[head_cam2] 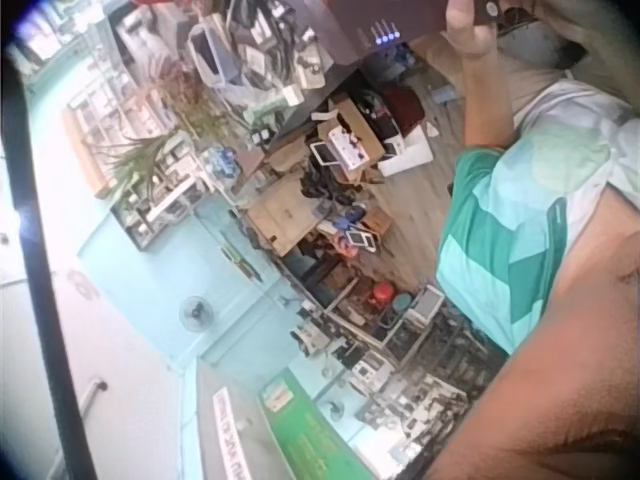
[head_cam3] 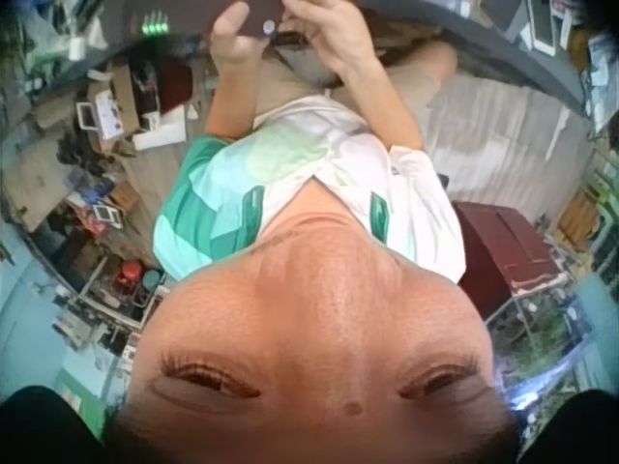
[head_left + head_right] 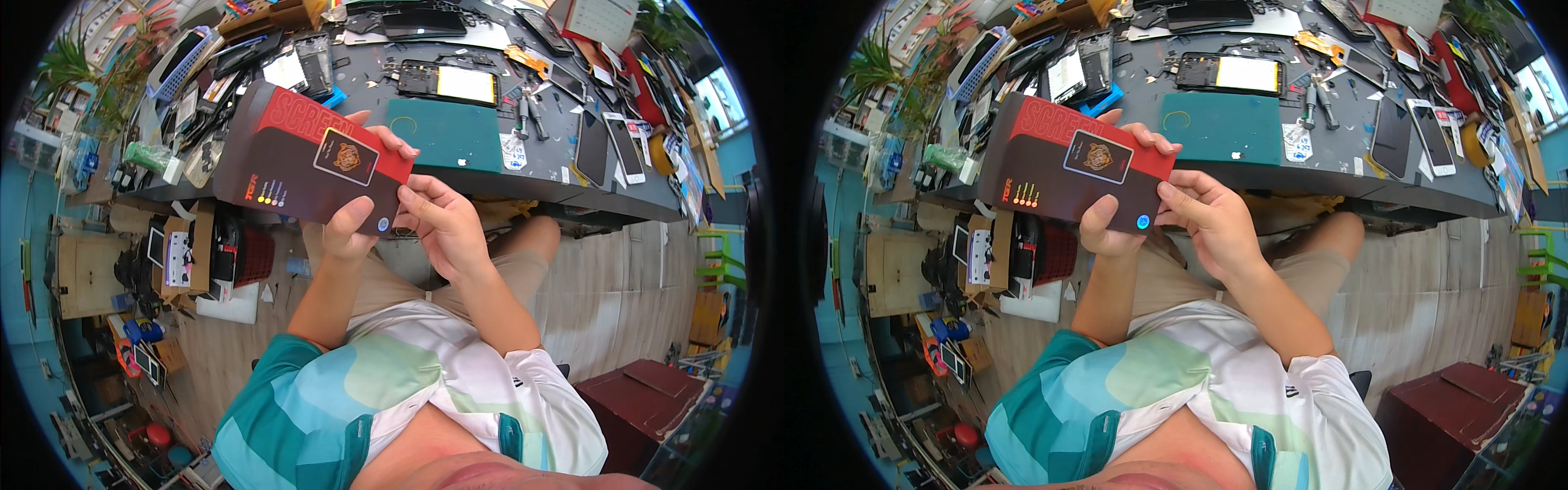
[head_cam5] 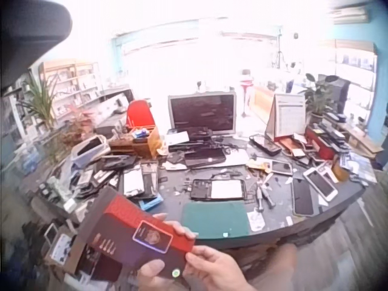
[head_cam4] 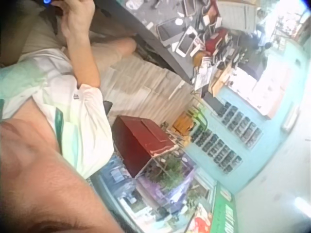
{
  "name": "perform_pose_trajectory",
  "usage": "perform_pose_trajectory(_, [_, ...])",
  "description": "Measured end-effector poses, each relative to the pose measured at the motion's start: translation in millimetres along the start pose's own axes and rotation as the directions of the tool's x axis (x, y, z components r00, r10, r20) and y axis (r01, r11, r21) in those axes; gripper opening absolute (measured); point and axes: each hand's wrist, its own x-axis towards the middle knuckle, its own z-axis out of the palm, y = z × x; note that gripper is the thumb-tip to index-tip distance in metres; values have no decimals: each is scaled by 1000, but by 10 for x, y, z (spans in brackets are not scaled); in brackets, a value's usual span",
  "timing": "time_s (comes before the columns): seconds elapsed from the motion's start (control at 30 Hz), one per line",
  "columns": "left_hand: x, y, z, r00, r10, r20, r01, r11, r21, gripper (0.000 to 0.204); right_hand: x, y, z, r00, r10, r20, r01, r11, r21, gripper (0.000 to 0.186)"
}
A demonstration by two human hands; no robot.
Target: The person opens a smartphone box, removes the device, and disassembles it by hand. They separate the screen assembly from the chassis, remove the battery, and handle the internal components on a cluttered workbench.
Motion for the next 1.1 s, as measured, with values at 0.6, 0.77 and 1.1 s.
perform_pose_trajectory(0.6, [-43, 56, 19, 999, -34, 1, 34, 998, 52, 107, 71, 36, -40, 995, 11, 102, -14, 999, 32, 27])
perform_pose_trajectory(0.77, [-108, -11, -78, 999, -42, 2, 42, 999, -10, 107, 81, 31, -81, 994, 31, 104, -28, 999, -29, 23])
perform_pose_trajectory(1.1, [-314, 182, -212, 997, 54, -56, -41, 975, 221, 110, 123, 131, 131, 989, 146, 7, -142, 973, -184, 19])
